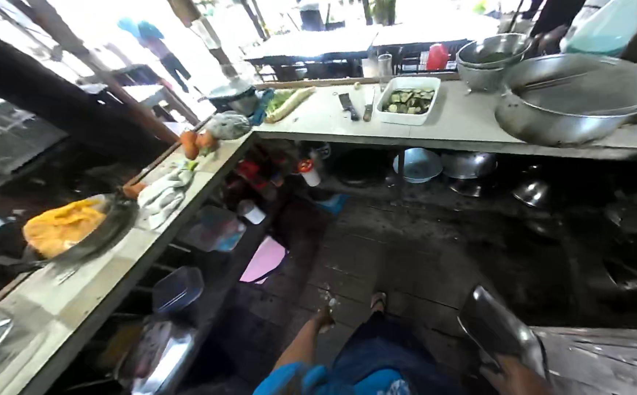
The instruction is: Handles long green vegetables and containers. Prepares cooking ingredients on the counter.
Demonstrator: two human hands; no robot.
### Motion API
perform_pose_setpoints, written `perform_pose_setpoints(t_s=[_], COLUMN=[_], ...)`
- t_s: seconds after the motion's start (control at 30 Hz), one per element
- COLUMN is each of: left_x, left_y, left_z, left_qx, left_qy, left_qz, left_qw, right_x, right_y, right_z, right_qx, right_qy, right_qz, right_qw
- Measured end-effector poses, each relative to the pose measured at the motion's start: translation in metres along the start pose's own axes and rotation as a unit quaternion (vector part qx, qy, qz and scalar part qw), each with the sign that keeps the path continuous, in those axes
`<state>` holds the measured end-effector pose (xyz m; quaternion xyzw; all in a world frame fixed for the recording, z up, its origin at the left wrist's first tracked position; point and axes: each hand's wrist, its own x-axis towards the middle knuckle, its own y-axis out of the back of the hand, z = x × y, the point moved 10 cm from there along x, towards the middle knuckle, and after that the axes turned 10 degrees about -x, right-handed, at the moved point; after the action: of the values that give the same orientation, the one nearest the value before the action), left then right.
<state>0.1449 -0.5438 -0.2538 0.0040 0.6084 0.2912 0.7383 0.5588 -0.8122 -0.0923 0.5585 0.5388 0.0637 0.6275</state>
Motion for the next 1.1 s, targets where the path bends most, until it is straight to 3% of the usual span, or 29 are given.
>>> perform_pose_setpoints(t_s=[0.17, 0.27, 0.33, 0.43, 0.6, 0.73, 0.87, 1.1], left_x=[0.040, 0.073, 0.084, 0.072, -0.019, -0.069, -0.072, -0.061], left_y=[0.036, 0.079, 0.112, 0.149, 0.185, 0.207, 0.234, 0.250], left_z=[0.002, 0.039, 0.085, 0.187, 0.345, 0.414, 0.412, 0.310], left_qx=[-0.079, -0.069, -0.032, -0.075, -0.137, -0.228, -0.190, -0.306], left_qy=[-0.008, -0.073, -0.125, -0.228, -0.351, -0.446, -0.460, -0.272], left_qz=[-0.011, 0.006, 0.018, 0.015, -0.017, -0.018, 0.089, 0.172], left_qw=[0.997, 0.995, 0.992, 0.971, 0.926, 0.865, 0.863, 0.896], right_x=[0.078, 0.100, 0.108, 0.116, 0.121, 0.148, 0.182, 0.248], right_y=[0.118, 0.184, 0.214, 0.236, 0.256, 0.282, 0.306, 0.352], right_z=[-0.130, -0.191, -0.217, -0.239, -0.271, -0.283, -0.308, -0.387], right_qx=[-0.059, -0.024, 0.007, 0.006, -0.086, -0.131, -0.170, -0.173], right_qy=[0.128, 0.199, 0.249, 0.297, 0.361, 0.404, 0.488, 0.606], right_qz=[0.145, 0.200, 0.236, 0.292, 0.391, 0.433, 0.407, 0.327], right_qw=[0.979, 0.959, 0.939, 0.909, 0.842, 0.795, 0.754, 0.705])
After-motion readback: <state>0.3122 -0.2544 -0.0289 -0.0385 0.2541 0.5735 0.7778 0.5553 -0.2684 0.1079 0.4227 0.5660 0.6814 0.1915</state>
